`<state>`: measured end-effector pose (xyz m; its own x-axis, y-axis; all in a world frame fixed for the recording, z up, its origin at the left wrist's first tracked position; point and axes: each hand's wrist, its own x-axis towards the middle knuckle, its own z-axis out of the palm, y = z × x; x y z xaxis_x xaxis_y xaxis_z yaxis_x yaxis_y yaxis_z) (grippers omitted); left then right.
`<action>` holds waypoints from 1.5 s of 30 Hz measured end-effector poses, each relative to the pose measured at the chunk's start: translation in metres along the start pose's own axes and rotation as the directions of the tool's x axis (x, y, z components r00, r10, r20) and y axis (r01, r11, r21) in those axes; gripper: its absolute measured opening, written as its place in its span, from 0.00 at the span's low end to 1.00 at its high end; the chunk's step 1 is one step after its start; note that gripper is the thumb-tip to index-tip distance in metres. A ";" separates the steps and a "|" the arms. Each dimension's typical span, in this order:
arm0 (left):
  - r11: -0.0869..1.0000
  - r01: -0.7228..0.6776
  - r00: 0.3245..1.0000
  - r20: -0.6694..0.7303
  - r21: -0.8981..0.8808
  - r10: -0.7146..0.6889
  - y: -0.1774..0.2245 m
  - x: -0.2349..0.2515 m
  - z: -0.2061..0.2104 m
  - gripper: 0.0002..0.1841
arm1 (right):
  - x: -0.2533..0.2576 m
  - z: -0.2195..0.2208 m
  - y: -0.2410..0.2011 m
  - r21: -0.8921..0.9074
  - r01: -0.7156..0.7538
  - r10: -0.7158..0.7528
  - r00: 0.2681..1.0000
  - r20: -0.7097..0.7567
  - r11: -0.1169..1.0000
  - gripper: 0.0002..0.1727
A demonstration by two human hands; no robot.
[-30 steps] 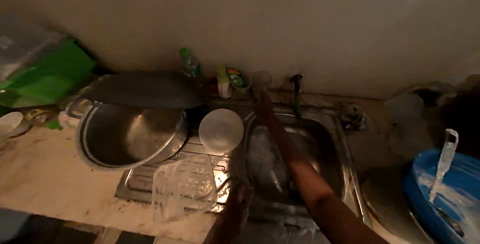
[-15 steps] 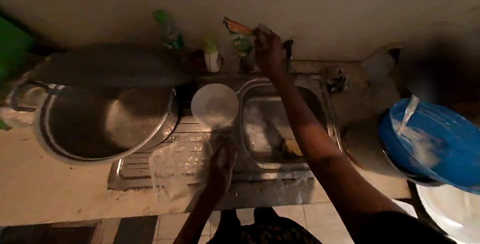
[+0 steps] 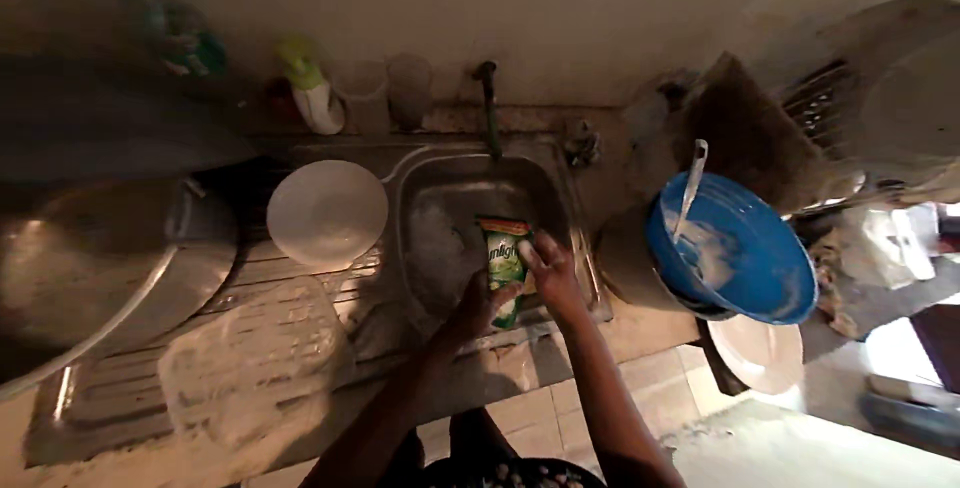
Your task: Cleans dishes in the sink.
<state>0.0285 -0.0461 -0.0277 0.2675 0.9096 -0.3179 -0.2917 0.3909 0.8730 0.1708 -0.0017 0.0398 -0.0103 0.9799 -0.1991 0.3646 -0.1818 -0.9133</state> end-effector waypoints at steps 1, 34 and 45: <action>1.000 0.015 1.000 -0.014 0.018 -0.015 -0.004 0.003 0.007 0.28 | 0.000 -0.003 0.006 0.052 -0.053 0.051 0.998 0.036 0.997 0.34; 0.747 0.417 0.893 -0.082 0.518 -0.441 0.146 0.017 0.112 0.20 | 0.075 -0.060 0.066 -0.181 -0.259 0.234 0.961 -0.147 0.949 0.26; 0.625 -0.035 0.990 -0.059 0.780 0.129 -0.013 0.071 0.086 0.29 | 0.067 -0.080 0.063 -0.136 -0.139 0.125 0.986 -0.109 0.981 0.22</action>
<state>0.1304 0.0008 -0.0298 0.1735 0.9590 -0.2242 0.5245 0.1027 0.8452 0.2675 0.0590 -0.0022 0.1367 0.9526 -0.2717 0.4859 -0.3035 -0.8196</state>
